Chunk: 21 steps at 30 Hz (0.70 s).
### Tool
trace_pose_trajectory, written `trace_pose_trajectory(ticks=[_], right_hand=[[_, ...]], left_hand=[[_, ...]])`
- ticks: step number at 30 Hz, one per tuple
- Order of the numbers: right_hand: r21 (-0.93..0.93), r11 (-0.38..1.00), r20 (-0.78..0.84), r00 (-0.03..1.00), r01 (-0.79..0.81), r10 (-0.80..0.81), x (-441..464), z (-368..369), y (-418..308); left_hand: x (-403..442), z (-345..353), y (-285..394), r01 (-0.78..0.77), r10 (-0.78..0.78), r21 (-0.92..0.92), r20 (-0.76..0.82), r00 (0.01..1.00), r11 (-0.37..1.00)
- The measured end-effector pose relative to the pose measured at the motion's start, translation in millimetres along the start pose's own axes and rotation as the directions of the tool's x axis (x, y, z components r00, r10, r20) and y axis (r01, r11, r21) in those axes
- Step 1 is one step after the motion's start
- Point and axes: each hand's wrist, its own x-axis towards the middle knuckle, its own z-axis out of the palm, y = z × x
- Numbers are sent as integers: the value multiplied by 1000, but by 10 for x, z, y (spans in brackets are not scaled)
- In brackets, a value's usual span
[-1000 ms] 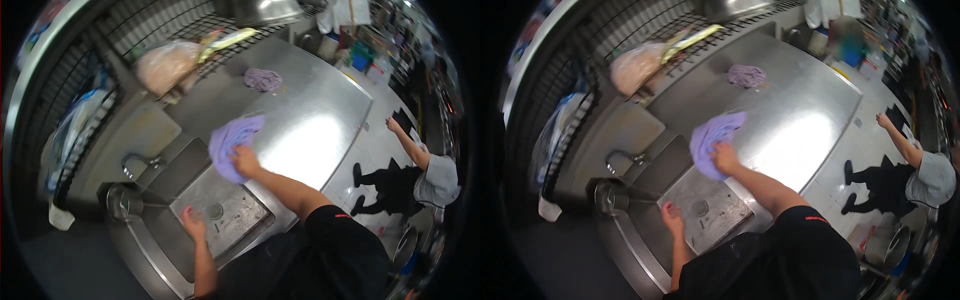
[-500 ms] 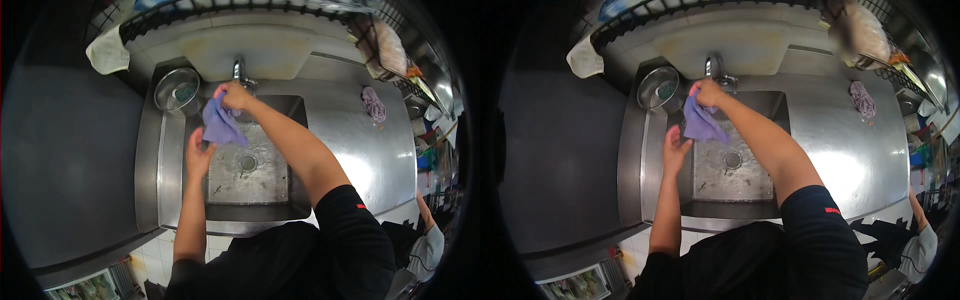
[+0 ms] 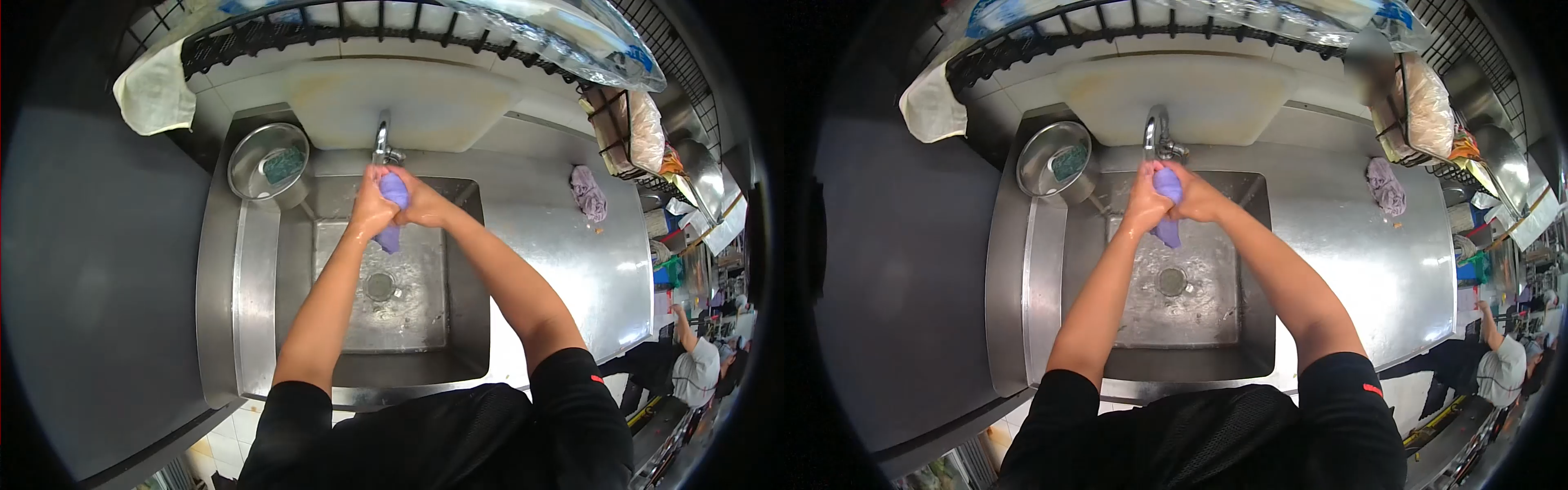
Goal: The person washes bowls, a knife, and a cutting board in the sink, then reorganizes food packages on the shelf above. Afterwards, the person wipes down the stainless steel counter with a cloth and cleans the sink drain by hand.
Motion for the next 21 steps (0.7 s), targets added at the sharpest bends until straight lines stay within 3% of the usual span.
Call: trace_pose_trajectory(ticks=[1, 2, 3, 4, 5, 6, 7, 8, 9, 11, 12, 13, 14, 15, 16, 18, 19, 20, 21], right_hand=[[110, 975, 94, 979, -192, 182, 50, -55, -138], [205, 901, 207, 917, -381, 341, 85, -75, -228], [165, 888, 158, 901, -429, 405, 121, -36, -211], [178, 891, 154, 906, -417, 394, 152, 11, -250], [178, 892, 97, 910, -415, 404, 146, 74, -307], [171, 894, 33, 909, -414, 415, 131, 122, -369], [129, 940, -47, 945, -315, 323, 67, 245, -444], [89, 971, -18, 974, -223, 225, -1, 362, -534], [45, 990, 8, 991, -135, 135, -80, 450, -600], [260, 948, 166, 975, -185, 144, -235, 521, -617], [239, 953, 128, 979, -187, 160, -260, 463, -594], [669, 633, 252, 920, -390, 300, -292, 405, -573], [876, 99, 420, 847, -472, 325, -318, 350, -548], [876, -80, 478, 835, -475, 274, -357, 259, -486], [889, -68, 452, 846, -452, 282, -387, 197, -490], [759, 325, 305, 749, -564, 588, -502, 128, -549], [357, 873, -69, 922, -333, 380, -607, 119, -541], [343, 881, -93, 922, -325, 376, -723, 105, -533], [3, 992, -98, 988, -123, 123, -801, 20, -673]], left_hand=[[-39, 33, -23, 41, -42, -249, -2, 999, 968], [-115, 31, -54, 40, -41, -240, 1, 999, 970], [-212, -8, -92, 64, -137, -594, -78, 987, 802], [-292, -50, -156, 28, -248, -857, -118, 962, 515], [-359, 1, -206, 107, -371, -698, -239, 897, 708], [-423, -12, -212, 100, -356, -692, -238, 904, 715], [-488, -10, -208, 119, -357, -912, -32, 933, 393], [-536, 15, -200, 189, -275, -982, 179, 945, 9], [-566, 15, -202, 224, -249, -975, 215, 944, 10], [-565, -110, -212, 97, -52, -994, 94, 994, 41], [-539, -135, -201, 25, 50, -999, 27, 998, 35], [-543, -133, -207, 54, 75, -998, 56, 996, 28], [-576, -148, -219, 45, -52, -996, 42, 998, 71], [-599, -159, -226, 37, -174, -992, 16, 985, 119], [-598, -171, -212, 53, -151, -991, 34, 988, 121], [-539, -144, -179, 82, -212, -934, 7, 977, 347], [-553, -114, -208, 87, -188, -935, 23, 982, 344], [-574, -64, -237, 144, -280, -926, 43, 959, 350], [-591, -22, -254, 202, -373, -913, 60, 926, 355]])
